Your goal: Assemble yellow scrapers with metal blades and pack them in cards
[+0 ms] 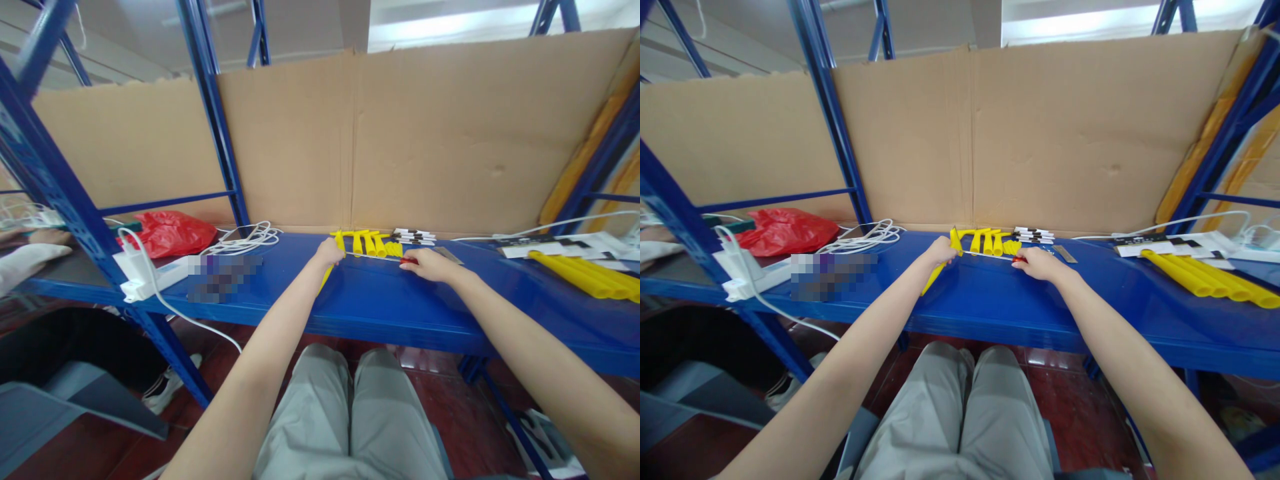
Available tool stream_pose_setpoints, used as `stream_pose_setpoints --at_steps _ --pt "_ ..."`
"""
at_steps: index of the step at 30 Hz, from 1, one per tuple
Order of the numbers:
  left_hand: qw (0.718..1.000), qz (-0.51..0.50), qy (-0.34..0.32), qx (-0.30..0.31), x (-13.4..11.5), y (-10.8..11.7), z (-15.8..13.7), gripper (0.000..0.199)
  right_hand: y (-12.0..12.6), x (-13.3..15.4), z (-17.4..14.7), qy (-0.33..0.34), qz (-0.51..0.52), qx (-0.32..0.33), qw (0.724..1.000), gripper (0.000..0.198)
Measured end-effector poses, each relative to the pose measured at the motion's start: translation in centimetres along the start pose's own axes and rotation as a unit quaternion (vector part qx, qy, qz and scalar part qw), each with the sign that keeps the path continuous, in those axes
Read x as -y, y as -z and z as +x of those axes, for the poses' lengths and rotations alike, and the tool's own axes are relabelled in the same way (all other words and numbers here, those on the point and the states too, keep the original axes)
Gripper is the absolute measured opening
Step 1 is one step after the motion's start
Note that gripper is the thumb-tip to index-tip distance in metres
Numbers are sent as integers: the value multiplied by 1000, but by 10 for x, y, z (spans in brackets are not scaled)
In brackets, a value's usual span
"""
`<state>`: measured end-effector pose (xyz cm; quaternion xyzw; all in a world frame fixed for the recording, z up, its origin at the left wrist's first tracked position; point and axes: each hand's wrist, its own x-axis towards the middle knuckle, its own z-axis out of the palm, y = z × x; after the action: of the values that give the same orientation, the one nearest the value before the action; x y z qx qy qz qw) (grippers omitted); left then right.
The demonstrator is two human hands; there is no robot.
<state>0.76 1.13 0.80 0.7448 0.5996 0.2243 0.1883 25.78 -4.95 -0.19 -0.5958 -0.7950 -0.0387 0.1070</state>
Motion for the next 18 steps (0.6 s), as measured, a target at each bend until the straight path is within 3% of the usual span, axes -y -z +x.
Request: stream_pose_setpoints --at_steps 18 --pt "1000 13 4 4 0 1 -1 20 0 2 0 -3 14 2 1000 19"
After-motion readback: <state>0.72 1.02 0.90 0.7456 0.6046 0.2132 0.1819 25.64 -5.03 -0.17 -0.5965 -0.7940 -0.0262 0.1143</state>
